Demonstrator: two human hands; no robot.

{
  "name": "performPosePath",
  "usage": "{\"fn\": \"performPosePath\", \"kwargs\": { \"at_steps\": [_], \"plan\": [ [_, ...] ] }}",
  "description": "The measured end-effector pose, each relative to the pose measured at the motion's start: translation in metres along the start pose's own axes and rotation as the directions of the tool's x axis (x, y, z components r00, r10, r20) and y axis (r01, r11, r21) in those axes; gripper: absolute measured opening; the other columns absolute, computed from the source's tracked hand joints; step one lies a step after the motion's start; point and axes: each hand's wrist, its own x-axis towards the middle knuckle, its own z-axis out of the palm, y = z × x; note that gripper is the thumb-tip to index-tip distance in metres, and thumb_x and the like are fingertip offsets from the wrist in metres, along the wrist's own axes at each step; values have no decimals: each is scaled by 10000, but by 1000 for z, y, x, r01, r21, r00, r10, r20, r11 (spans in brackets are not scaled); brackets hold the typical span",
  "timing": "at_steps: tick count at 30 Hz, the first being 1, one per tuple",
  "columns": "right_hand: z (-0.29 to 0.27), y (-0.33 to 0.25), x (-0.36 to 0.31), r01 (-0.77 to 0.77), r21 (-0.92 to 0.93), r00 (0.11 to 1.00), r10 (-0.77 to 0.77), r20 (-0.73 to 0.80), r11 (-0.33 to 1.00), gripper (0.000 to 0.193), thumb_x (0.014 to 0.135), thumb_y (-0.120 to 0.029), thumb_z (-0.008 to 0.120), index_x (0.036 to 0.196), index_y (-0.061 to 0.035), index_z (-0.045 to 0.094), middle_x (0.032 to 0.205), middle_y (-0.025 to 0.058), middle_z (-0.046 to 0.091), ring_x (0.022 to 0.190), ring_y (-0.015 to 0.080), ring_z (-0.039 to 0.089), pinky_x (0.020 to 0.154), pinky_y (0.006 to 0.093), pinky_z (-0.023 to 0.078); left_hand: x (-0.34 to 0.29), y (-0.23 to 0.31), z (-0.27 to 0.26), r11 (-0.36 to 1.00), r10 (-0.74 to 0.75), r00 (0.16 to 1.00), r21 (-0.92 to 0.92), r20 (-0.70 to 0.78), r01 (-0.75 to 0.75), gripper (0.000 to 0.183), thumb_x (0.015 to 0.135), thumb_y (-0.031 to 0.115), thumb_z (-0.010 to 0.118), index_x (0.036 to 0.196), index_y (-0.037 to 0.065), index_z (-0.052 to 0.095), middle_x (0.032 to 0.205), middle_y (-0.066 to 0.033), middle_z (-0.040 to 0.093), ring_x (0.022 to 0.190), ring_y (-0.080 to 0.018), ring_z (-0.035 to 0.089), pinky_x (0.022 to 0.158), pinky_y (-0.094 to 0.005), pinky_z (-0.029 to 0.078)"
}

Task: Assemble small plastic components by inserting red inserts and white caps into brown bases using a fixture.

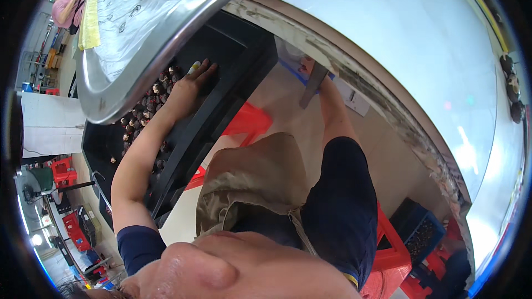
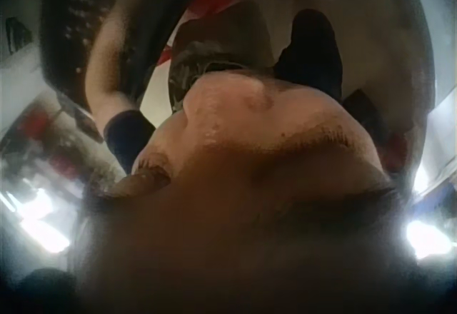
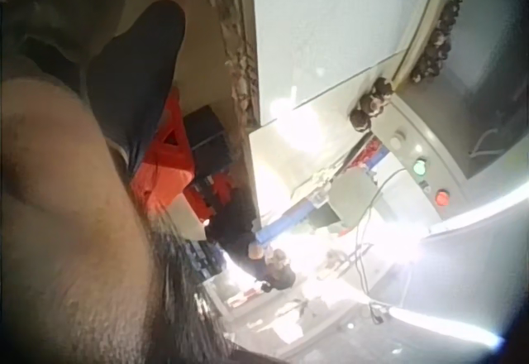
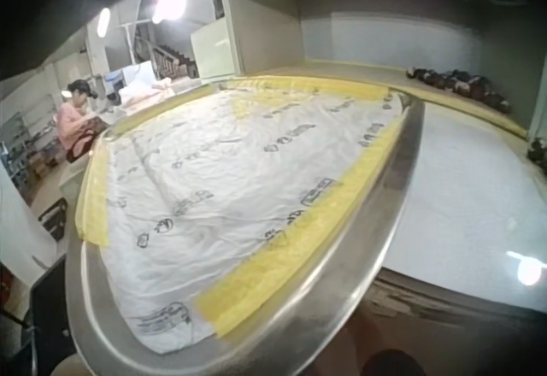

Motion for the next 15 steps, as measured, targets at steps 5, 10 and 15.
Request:
{"fn": "performPosePath", "kwargs": {
  "at_steps": [5,10,15],
  "plan": [
    [6,-39,15,-43,145,996,53,-66,989,266,901,-319,561,917,-53,568,825,52,595,679,146,574,592,269,471,16,28,-3,940,32,988,333,149,-81,678,743,57,584,1373,138,347,1409,-164,335,1176,-368,460,964,-418,431],
    [-7,-41,-8,24,182,999,-15,-52,983,255,898,-293,574,973,-49,567,848,50,602,712,153,594,607,262,481,9,14,-1,923,-28,995,384,95,-10,714,713,280,714,1318,65,401,1221,-237,498,1082,-405,511,901,-431,452],
    [-48,-14,-54,98,275,995,-104,7,956,270,885,-228,592,1089,-54,565,887,43,615,764,160,613,628,258,495,13,16,3,937,-34,992,350,119,-10,664,736,88,596,1358,106,363,1348,-202,393,1161,-387,458,939,-425,436]
  ]
}}
